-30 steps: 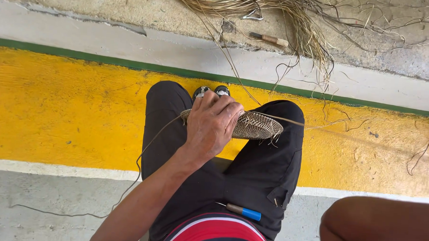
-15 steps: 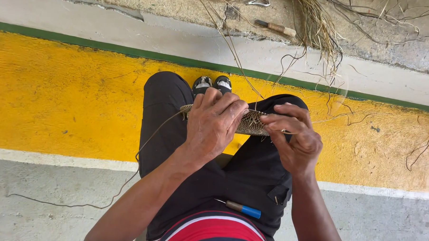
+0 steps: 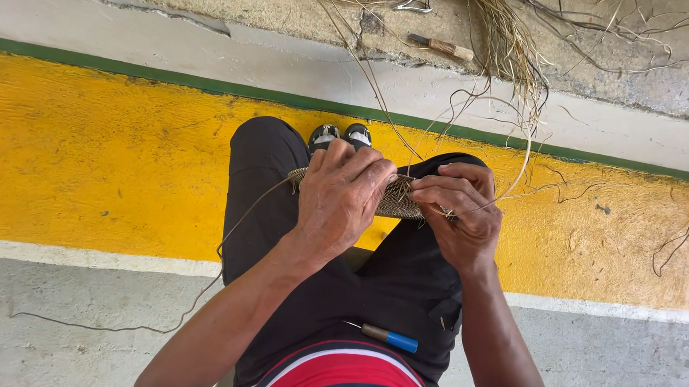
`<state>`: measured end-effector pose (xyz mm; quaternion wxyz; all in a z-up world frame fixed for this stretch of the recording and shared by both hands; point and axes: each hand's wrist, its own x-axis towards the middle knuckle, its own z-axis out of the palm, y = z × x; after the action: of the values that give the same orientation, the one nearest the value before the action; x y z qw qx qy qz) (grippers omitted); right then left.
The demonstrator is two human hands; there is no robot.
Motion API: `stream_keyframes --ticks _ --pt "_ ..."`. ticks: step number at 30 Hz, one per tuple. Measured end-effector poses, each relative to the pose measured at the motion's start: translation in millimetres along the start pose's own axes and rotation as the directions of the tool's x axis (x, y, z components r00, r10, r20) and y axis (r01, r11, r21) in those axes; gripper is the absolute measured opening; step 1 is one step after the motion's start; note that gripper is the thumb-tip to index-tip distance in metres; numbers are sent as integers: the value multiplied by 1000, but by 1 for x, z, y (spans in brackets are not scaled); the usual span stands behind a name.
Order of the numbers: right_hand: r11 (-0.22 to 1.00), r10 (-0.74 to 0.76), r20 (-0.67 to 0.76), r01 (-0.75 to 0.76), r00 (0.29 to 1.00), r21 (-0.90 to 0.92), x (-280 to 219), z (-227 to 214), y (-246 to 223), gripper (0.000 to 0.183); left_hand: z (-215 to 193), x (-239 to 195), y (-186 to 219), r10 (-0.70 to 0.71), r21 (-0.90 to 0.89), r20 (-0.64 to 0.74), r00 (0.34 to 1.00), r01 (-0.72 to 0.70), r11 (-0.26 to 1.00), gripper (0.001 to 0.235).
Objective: Weaving dried plant fibers into a circular mat or basket base.
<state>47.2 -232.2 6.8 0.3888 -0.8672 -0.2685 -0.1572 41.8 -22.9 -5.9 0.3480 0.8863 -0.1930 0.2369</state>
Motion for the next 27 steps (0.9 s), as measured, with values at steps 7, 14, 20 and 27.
stream_keyframes --ticks 7,14,20,27 --pt "995 -31 -40 27 999 -98 3 8 0 28 -1 -1 -1 17 12 -6 1000 -17 1000 15" --pt "966 -11 410 -95 912 239 45 -27 37 26 -16 -6 10 55 34 22 998 -56 998 13" --pt "917 36 784 -333 619 220 92 -14 33 21 -20 -11 17 58 51 2 998 -58 997 17" --pt "907 51 865 -387 499 169 87 2 49 11 -20 -10 15 42 32 -21 999 -42 999 17"
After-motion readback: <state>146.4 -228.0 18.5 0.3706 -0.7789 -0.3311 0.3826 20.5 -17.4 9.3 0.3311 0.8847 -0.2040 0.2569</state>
